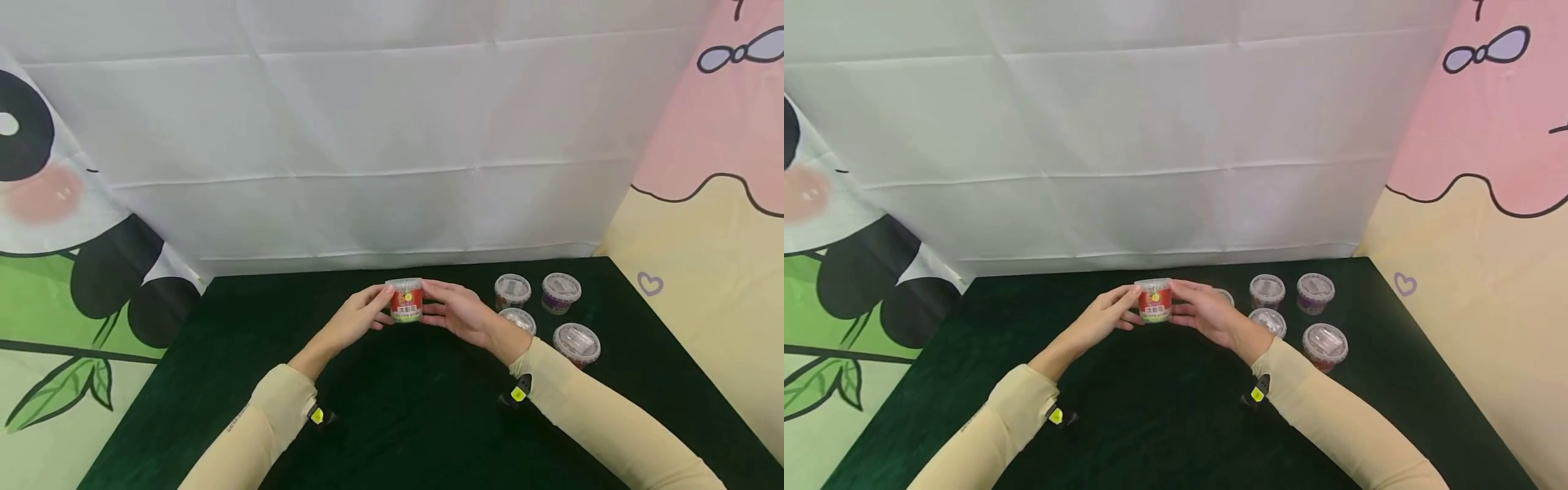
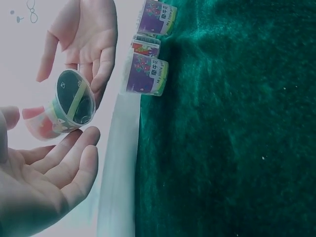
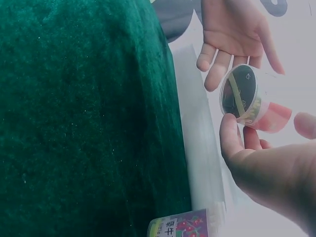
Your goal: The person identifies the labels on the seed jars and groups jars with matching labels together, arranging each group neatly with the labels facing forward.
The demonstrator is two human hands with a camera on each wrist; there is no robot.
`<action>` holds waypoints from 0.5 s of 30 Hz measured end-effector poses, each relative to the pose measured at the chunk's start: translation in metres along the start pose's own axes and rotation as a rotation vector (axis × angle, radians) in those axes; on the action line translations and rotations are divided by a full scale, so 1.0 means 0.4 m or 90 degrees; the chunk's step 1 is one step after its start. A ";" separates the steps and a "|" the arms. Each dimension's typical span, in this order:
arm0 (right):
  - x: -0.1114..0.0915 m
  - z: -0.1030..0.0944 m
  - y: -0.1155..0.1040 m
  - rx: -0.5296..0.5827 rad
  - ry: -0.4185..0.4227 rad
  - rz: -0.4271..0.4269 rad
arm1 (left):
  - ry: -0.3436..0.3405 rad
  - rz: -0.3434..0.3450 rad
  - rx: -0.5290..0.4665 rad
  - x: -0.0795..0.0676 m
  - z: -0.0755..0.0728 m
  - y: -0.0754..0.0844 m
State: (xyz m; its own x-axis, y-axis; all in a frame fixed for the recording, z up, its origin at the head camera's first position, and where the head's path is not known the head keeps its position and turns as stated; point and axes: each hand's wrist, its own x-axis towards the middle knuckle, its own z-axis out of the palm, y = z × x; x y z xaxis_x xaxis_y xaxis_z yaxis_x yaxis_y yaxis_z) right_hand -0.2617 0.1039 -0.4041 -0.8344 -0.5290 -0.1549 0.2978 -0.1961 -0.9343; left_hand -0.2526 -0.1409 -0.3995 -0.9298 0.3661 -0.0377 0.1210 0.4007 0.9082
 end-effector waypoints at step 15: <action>0.017 0.011 0.006 0.002 -0.022 0.009 | -0.002 -0.021 -0.006 -0.016 -0.015 -0.006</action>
State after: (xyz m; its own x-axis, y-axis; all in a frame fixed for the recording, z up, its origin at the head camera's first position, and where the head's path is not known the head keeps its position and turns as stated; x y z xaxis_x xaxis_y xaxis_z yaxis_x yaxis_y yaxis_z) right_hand -0.2646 0.0962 -0.4060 -0.8133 -0.5604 -0.1565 0.3111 -0.1916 -0.9309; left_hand -0.2489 -0.1492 -0.3990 -0.9318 0.3563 -0.0686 0.0877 0.4047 0.9102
